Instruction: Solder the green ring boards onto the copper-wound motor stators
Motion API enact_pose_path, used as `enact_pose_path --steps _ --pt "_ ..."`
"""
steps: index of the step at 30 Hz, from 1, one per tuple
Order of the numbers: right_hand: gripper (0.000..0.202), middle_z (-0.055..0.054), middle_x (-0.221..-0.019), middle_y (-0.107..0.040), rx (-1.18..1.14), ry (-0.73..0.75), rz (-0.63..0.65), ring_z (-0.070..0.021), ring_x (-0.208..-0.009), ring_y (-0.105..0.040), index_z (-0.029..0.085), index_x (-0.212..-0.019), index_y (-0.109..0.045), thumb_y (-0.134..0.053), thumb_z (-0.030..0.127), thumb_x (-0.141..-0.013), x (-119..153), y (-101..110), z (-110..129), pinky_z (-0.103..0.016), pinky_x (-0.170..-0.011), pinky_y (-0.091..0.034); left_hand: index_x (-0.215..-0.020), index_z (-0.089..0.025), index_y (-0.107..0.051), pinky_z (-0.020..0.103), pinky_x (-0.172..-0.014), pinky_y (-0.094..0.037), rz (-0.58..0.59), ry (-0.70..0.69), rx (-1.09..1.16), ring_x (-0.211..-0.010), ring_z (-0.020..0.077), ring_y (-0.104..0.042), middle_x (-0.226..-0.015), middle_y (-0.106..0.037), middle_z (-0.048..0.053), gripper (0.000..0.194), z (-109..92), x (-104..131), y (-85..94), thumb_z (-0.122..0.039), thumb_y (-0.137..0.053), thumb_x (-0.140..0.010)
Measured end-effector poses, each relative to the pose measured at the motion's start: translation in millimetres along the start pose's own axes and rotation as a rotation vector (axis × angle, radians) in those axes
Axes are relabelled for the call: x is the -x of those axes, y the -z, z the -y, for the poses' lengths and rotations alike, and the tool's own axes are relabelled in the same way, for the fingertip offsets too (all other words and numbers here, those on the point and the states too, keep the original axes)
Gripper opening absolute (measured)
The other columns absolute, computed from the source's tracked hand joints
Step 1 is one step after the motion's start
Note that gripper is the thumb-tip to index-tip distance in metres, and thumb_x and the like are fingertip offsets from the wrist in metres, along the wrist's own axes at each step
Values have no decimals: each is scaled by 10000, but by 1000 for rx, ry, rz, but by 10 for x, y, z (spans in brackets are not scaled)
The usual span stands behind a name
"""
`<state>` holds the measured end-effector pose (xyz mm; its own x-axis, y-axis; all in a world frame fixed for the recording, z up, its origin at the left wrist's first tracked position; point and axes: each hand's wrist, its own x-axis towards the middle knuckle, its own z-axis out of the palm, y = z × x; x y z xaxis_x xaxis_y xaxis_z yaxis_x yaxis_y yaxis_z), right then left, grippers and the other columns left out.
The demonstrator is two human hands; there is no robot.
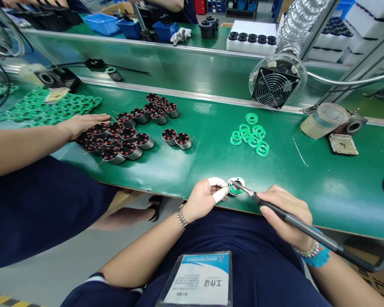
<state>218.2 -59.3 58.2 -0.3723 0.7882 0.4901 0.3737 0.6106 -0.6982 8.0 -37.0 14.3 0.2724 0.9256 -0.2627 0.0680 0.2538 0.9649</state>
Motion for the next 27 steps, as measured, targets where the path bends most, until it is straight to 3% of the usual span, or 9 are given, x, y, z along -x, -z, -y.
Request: enact_pose_path --steps 5,18,23,27 --pt "192 -48 -703 -651 -32 -70 23 -151 -598 -573 171 -915 -654 -555 84 -775 4 50 32 -295 -543 -471 -721 -140 -591 235 -632 -490 -7 31 12 -597 119 -606 -630 -615 7 149 -37 -5 2 -280 -641 -718" --pt "224 -47 -697 -639 -85 -83 42 -147 -609 -563 156 -940 -661 -562 65 -761 -9 88 21 -293 -556 -463 -728 -145 -579 237 -628 -516 -9 -14 13 -599 116 -620 -646 -613 1 114 1 -12 -1 -251 -621 -720" --pt "243 -24 -742 -649 -39 -116 -77 -150 -654 -579 206 -964 -661 -579 86 -770 53 227 -70 -304 -621 -473 -744 -147 -570 243 -621 -511 -6 -20 -27 -607 122 -616 -650 -620 14 115 17 -1 -6 -259 -596 -743" --pt "167 -31 -863 -685 234 -201 -268 -176 -767 -631 227 -942 -666 -595 176 -800 -24 496 -398 -315 -695 -503 -783 -153 -548 274 -624 -518 10 -91 -206 -642 139 -608 -713 -612 39 127 -46 30 32 -280 -551 -787"
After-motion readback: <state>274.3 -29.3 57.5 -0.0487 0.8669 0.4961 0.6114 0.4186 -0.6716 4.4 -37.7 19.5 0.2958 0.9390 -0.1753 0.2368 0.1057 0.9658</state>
